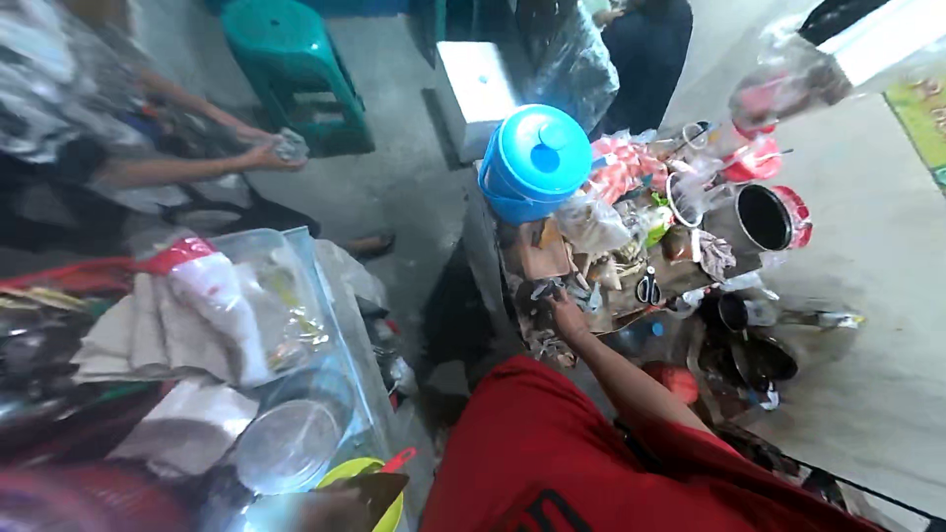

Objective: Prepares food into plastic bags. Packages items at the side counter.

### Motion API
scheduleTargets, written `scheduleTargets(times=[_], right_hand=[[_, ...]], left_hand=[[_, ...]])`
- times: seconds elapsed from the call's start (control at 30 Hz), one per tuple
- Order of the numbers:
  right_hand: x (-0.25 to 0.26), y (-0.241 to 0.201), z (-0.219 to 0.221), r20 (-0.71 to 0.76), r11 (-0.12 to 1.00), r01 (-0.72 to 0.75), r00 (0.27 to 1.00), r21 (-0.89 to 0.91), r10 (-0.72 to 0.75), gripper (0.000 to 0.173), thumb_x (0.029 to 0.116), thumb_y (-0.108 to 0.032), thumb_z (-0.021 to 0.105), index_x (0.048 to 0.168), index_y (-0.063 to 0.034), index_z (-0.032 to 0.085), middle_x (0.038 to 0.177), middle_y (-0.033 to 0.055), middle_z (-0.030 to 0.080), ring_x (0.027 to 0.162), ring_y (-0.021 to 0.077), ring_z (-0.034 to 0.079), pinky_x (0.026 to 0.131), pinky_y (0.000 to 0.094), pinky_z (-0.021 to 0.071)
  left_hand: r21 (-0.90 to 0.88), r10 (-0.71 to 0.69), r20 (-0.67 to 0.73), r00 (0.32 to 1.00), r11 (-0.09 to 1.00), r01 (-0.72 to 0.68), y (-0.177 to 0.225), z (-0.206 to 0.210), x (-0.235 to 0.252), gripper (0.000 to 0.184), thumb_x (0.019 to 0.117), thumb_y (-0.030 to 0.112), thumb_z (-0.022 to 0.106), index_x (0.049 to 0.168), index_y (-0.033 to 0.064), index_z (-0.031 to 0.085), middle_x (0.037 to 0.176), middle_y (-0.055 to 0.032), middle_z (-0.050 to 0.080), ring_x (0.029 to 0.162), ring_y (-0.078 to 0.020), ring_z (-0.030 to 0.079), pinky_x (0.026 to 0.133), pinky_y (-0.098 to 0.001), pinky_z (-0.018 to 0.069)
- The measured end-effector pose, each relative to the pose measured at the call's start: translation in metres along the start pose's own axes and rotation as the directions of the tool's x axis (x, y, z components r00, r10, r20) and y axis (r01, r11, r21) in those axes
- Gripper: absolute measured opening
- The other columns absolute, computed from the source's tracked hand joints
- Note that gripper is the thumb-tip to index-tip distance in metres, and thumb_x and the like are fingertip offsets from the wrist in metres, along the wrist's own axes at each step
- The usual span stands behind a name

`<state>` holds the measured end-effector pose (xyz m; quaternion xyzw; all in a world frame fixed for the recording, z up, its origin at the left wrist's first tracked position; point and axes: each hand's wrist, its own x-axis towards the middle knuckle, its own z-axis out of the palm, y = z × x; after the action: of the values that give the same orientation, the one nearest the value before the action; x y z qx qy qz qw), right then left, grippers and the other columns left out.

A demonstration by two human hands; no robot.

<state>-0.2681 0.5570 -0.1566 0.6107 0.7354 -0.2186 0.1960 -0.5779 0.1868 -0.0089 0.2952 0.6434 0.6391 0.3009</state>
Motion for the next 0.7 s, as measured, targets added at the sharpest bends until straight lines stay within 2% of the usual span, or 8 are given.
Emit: scheduleTargets(times=[0.13,0.2,0.27,0.33,0.43,0.53,0.6,0.7], right_hand=[[-0.039,-0.039,-0.055,0.014,0.998,0.014,1.0,-0.063,-0.013,0.044,0.0989,-0.023,0.06,0.143,-0.0197,0.062,0.143,0.0213,0.059,0.117,0.0481,0.064,0.09,0.0713,0.0525],[-0.043,-0.072,-0.063,-0.084,0.982,0.177,0.98,-0.064,-0.182,0.042,0.104,-0.038,0.055,0.139,-0.0176,0.065,0.141,0.0197,0.061,0.116,0.0462,0.065,0.09,0.0697,0.0529],[-0.041,-0.121,-0.063,-0.111,0.907,0.421,0.901,-0.005,-0.419,0.051,0.1039,-0.052,0.052,0.123,-0.0105,0.074,0.132,0.0186,0.067,0.112,0.0426,0.068,0.09,0.0672,0.0539],[-0.048,-0.193,-0.064,-0.127,0.738,0.668,0.743,0.09,-0.657,0.056,0.106,-0.053,0.047,0.105,-0.0069,0.079,0.112,0.0153,0.075,0.099,0.0356,0.073,0.087,0.0617,0.0573],[-0.079,-0.321,-0.076,-0.151,0.339,0.91,0.38,0.239,-0.912,0.044,0.1102,-0.032,0.042,0.106,-0.0026,0.075,0.096,0.0129,0.073,0.085,0.0252,0.072,0.081,0.047,0.0609],[-0.11,-0.45,-0.087,-0.081,0.058,0.962,0.082,0.265,-0.993,0.027,0.1069,-0.015,0.05,0.124,-0.0001,0.064,0.122,0.0184,0.065,0.103,0.03,0.07,0.092,0.0478,0.0593],[-0.125,-0.535,-0.078,-0.111,-0.11,0.963,-0.085,0.247,-0.99,0.033,0.1044,-0.012,0.053,0.137,-0.0057,0.058,0.131,0.0167,0.063,0.108,0.029,0.07,0.094,0.0488,0.0598],[-0.144,-0.652,-0.054,-0.014,-0.214,0.967,-0.215,0.136,-0.977,0.026,0.1035,-0.013,0.054,0.125,-0.0088,0.069,0.126,0.0147,0.068,0.115,0.0305,0.067,0.1,0.0523,0.0553]], left_hand=[[-0.087,-0.051,-0.143,0.988,0.996,0.038,0.015,0.024,-0.006,0.049,0.1054,0.055,0.041,0.109,0.0186,0.073,0.115,0.0029,0.073,0.112,-0.0144,0.066,0.102,-0.0331,0.052],[-0.104,-0.043,-0.219,0.975,0.994,0.02,0.024,0.034,-0.013,0.055,0.1064,0.056,0.038,0.112,0.0131,0.072,0.116,-0.0017,0.072,0.114,-0.0182,0.065,0.104,-0.0373,0.0509],[-0.123,0.032,-0.247,0.969,0.99,-0.064,0.019,0.037,-0.019,0.061,0.1078,0.055,0.034,0.119,0.0066,0.069,0.119,-0.0089,0.07,0.117,-0.025,0.063,0.107,-0.0434,0.049],[-0.097,0.091,-0.312,0.946,0.987,-0.127,0.018,0.039,-0.026,0.058,0.1091,0.05,0.034,0.12,0.0033,0.067,0.118,-0.014,0.069,0.116,-0.0299,0.064,0.106,-0.047,0.05],[-0.047,0.116,-0.461,0.88,0.987,-0.155,0.021,0.042,-0.043,0.053,0.1095,0.045,0.036,0.119,0.003,0.067,0.116,-0.0152,0.07,0.113,-0.03,0.066,0.103,-0.0461,0.0527],[0.035,0.13,-0.6,0.79,0.99,-0.137,0.019,0.044,-0.063,0.054,0.109,0.048,0.036,0.117,0.0066,0.07,0.114,-0.0112,0.072,0.111,-0.0258,0.066,0.105,-0.0447,0.05],[0.091,0.116,-0.693,0.712,0.993,-0.073,0.018,0.049,-0.078,0.056,0.1086,0.051,0.034,0.117,0.0088,0.07,0.114,-0.0098,0.072,0.112,-0.0251,0.065,0.106,-0.0463,0.0487],[0.154,0.115,-0.822,0.558,0.988,0.023,0.019,0.065,-0.102,0.054,0.11,0.046,0.029,0.116,0.0088,0.068,0.116,-0.0071,0.07,0.114,-0.022,0.064,0.103,-0.0446,0.0503]])
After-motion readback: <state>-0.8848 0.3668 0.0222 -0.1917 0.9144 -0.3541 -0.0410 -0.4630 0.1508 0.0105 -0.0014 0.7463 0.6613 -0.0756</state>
